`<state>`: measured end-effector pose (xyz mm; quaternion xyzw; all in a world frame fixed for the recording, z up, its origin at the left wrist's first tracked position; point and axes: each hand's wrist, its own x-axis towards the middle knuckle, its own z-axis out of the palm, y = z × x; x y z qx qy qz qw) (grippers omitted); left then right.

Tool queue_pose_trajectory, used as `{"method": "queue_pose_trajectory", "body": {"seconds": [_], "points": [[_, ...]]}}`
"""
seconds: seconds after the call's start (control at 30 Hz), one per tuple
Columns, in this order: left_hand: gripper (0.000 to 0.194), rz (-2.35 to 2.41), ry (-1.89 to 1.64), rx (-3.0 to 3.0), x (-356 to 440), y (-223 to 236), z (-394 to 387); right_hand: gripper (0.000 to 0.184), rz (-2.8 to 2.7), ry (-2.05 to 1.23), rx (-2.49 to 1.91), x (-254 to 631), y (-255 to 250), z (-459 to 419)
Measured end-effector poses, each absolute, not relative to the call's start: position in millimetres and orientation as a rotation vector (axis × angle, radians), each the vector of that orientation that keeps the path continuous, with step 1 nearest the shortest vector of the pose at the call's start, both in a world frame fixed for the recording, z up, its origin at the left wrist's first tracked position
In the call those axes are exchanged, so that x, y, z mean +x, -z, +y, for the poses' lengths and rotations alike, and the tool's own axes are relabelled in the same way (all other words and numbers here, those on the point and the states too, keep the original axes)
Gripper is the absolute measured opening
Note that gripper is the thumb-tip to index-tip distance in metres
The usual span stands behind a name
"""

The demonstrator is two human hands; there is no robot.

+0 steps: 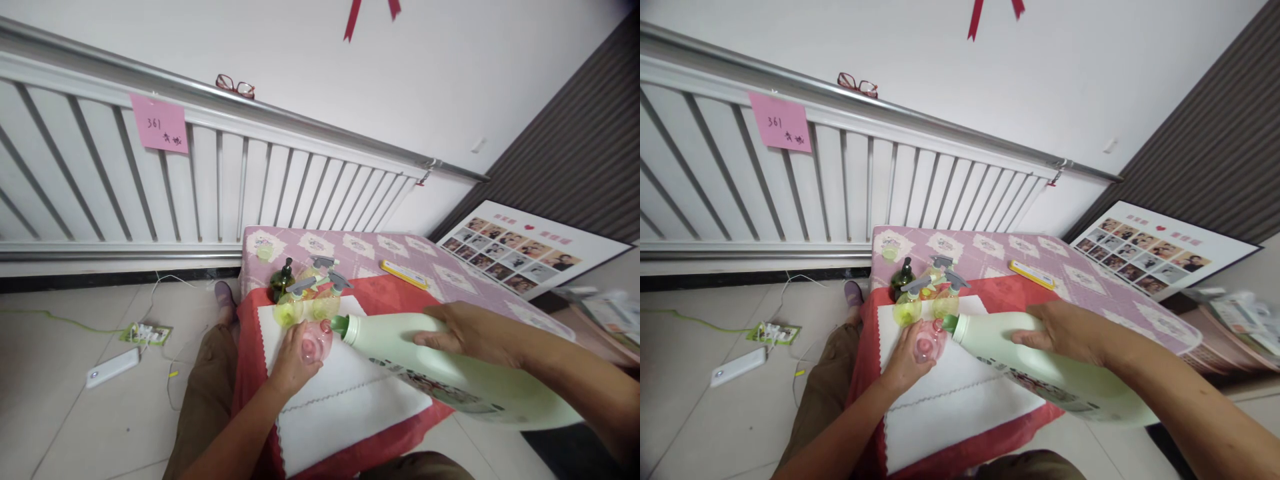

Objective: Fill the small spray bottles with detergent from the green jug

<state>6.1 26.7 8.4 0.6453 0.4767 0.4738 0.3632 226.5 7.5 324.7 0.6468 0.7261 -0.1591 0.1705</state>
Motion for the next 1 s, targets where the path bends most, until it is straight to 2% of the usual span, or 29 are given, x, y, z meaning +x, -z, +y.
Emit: {"method": "queue_pose_trajectory", "body": {"seconds": [1.0], "points": [[0.09, 1.246, -1.223, 1.674, 6.0, -8.9, 26.6, 0.045, 2.051, 0.475, 1.856, 220.8, -327.7, 6.2]]}}
